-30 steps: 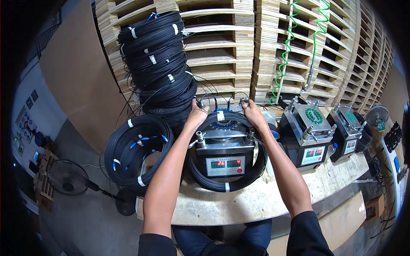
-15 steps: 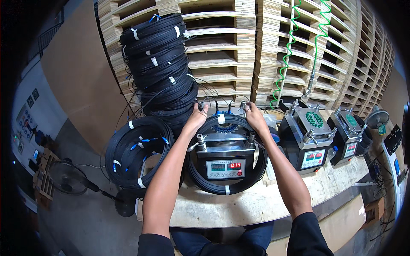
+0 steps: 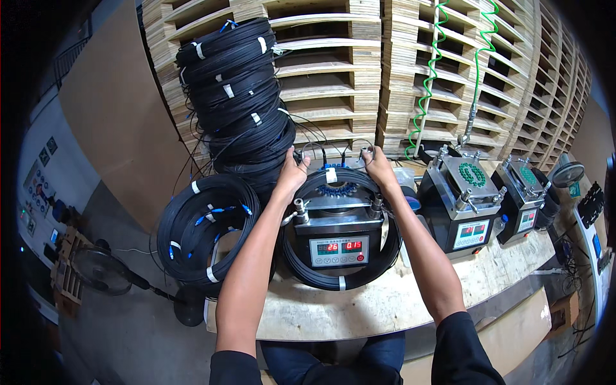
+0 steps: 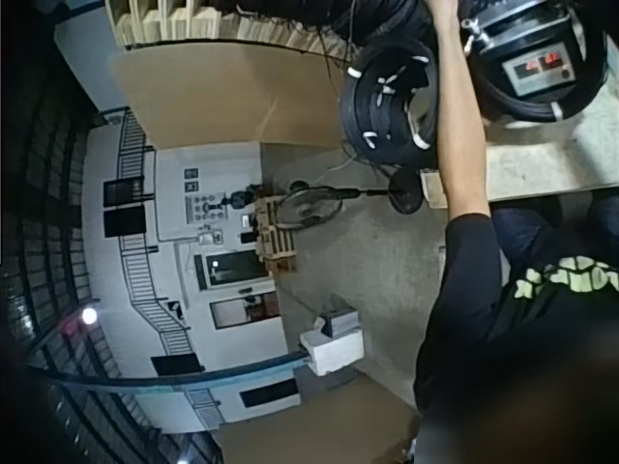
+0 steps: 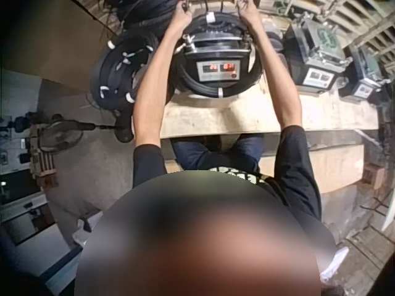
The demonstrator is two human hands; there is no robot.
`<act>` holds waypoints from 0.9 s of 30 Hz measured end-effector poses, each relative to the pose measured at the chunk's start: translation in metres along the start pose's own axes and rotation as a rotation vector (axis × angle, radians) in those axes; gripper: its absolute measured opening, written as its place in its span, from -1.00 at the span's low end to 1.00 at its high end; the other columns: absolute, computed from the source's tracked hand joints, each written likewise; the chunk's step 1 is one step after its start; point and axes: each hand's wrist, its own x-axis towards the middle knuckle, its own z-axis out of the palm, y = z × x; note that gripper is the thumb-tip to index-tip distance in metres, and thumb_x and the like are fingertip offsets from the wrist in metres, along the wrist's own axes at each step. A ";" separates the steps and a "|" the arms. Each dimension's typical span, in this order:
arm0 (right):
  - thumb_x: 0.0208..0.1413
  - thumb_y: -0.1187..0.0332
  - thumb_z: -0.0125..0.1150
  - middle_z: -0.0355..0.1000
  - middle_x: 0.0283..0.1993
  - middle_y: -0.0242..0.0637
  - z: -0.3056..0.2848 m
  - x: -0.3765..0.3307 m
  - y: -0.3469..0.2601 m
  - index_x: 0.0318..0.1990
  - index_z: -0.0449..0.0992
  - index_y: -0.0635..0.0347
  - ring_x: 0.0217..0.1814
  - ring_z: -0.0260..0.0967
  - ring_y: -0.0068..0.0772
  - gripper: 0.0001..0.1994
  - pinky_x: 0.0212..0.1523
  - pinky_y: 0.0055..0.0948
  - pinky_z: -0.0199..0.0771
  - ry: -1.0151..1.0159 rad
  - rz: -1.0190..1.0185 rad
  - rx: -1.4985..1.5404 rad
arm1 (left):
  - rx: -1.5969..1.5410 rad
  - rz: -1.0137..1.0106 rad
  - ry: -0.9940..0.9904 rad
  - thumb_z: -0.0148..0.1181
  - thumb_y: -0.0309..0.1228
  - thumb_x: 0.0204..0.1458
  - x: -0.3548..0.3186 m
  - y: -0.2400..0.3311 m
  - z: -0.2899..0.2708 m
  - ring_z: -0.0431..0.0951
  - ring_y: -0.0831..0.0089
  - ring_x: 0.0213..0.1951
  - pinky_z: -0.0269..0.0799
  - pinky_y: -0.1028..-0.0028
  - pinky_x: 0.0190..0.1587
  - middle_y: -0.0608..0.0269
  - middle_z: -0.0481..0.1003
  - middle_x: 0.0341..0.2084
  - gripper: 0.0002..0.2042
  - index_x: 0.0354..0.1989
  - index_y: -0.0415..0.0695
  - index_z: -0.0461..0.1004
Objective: Operating automated cable winding and binding machines to process electrical cords.
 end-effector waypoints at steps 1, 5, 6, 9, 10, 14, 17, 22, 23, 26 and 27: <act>0.29 0.05 0.00 0.43 0.04 0.31 -0.002 -0.002 0.000 0.17 0.33 0.36 0.16 0.37 0.28 -0.47 0.15 -0.07 0.35 0.012 -0.010 -0.015 | -0.001 -0.004 -0.006 0.10 -0.03 0.23 0.001 0.000 0.001 0.14 0.17 0.38 0.02 0.35 0.36 -0.20 0.15 0.35 -0.21 0.45 -0.24 -0.11; 0.30 0.03 -0.02 0.46 -0.02 0.31 -0.010 -0.011 -0.006 0.17 0.36 0.27 0.13 0.38 0.29 -0.50 0.12 -0.05 0.36 0.026 0.072 -0.056 | 0.016 -0.089 -0.037 0.15 0.01 0.17 -0.001 0.010 0.004 0.14 0.18 0.37 0.01 0.36 0.36 -0.24 0.15 0.33 -0.14 0.44 -0.31 -0.11; 0.30 0.03 -0.02 0.46 -0.02 0.31 -0.011 -0.014 -0.008 0.17 0.36 0.27 0.13 0.38 0.29 -0.50 0.12 -0.05 0.36 0.026 0.073 -0.056 | 0.076 -0.097 0.022 0.13 0.03 0.16 -0.004 0.013 0.007 0.21 0.06 0.34 0.10 0.31 0.33 -0.26 0.21 0.30 -0.17 0.42 -0.27 -0.04; 0.28 0.12 0.05 0.46 -0.06 0.31 -0.012 -0.017 -0.009 0.15 0.38 0.26 0.11 0.40 0.29 -0.56 0.09 -0.05 0.39 0.098 -0.025 -0.026 | 0.164 -0.111 0.104 0.09 0.07 0.15 -0.009 0.020 0.006 0.30 -0.08 0.28 0.20 0.24 0.30 -0.31 0.27 0.24 -0.20 0.41 -0.22 0.00; 0.28 0.17 0.08 0.49 -0.04 0.21 -0.013 -0.017 -0.008 0.14 0.38 0.30 0.09 0.44 0.15 -0.58 0.09 -0.14 0.39 0.085 -0.044 -0.015 | 0.189 -0.119 0.123 0.08 0.08 0.15 -0.010 0.021 0.006 0.32 -0.11 0.26 0.21 0.22 0.29 -0.33 0.29 0.22 -0.19 0.43 -0.19 -0.02; 0.25 0.27 0.16 0.51 -0.02 0.10 -0.014 -0.016 -0.004 0.15 0.37 0.34 0.07 0.49 -0.01 -0.59 0.08 -0.24 0.40 0.091 -0.091 0.050 | 0.225 -0.123 0.129 0.06 0.06 0.17 -0.013 0.027 0.007 0.33 -0.14 0.25 0.22 0.20 0.28 -0.35 0.30 0.21 -0.19 0.45 -0.16 -0.07; 0.27 0.19 0.15 0.51 -0.01 0.10 -0.012 -0.020 -0.012 0.16 0.37 0.34 0.08 0.48 -0.03 -0.55 0.10 -0.25 0.40 0.088 -0.067 -0.013 | 0.261 -0.157 0.127 0.05 0.05 0.18 -0.017 0.029 0.003 0.32 -0.13 0.26 0.21 0.20 0.29 -0.34 0.29 0.22 -0.19 0.45 -0.17 -0.10; 0.30 0.02 0.07 0.52 -0.01 0.10 -0.016 -0.022 -0.018 0.17 0.37 0.33 0.08 0.48 -0.01 -0.47 0.11 -0.24 0.39 0.093 -0.030 -0.001 | 0.165 -0.100 0.063 0.12 0.09 0.13 -0.018 0.034 0.002 0.18 0.01 0.37 0.08 0.31 0.35 -0.31 0.19 0.30 -0.15 0.41 -0.31 0.01; 0.31 -0.03 0.04 0.52 -0.01 0.10 -0.016 -0.022 -0.019 0.18 0.37 0.33 0.08 0.48 0.00 -0.44 0.11 -0.23 0.39 0.092 -0.024 0.003 | 0.166 -0.101 0.066 0.12 0.09 0.13 -0.015 0.030 0.001 0.18 0.01 0.37 0.08 0.31 0.35 -0.31 0.19 0.30 -0.15 0.41 -0.31 0.01; 0.32 -0.05 0.00 0.51 -0.04 0.13 -0.016 -0.023 -0.021 0.13 0.41 0.28 0.07 0.48 0.04 -0.47 0.09 -0.20 0.39 0.076 0.000 -0.049 | 0.130 -0.096 0.018 0.11 0.09 0.14 -0.009 0.023 0.000 0.19 0.03 0.36 0.08 0.32 0.35 -0.31 0.21 0.29 -0.17 0.39 -0.32 0.05; 0.32 -0.05 -0.01 0.52 -0.06 0.13 -0.016 -0.023 -0.022 0.10 0.43 0.26 0.06 0.48 0.05 -0.49 0.08 -0.19 0.39 0.063 0.010 -0.093 | 0.108 -0.108 0.020 0.11 0.08 0.14 -0.010 0.023 0.001 0.20 0.04 0.35 0.08 0.32 0.35 -0.30 0.22 0.29 -0.17 0.39 -0.32 0.05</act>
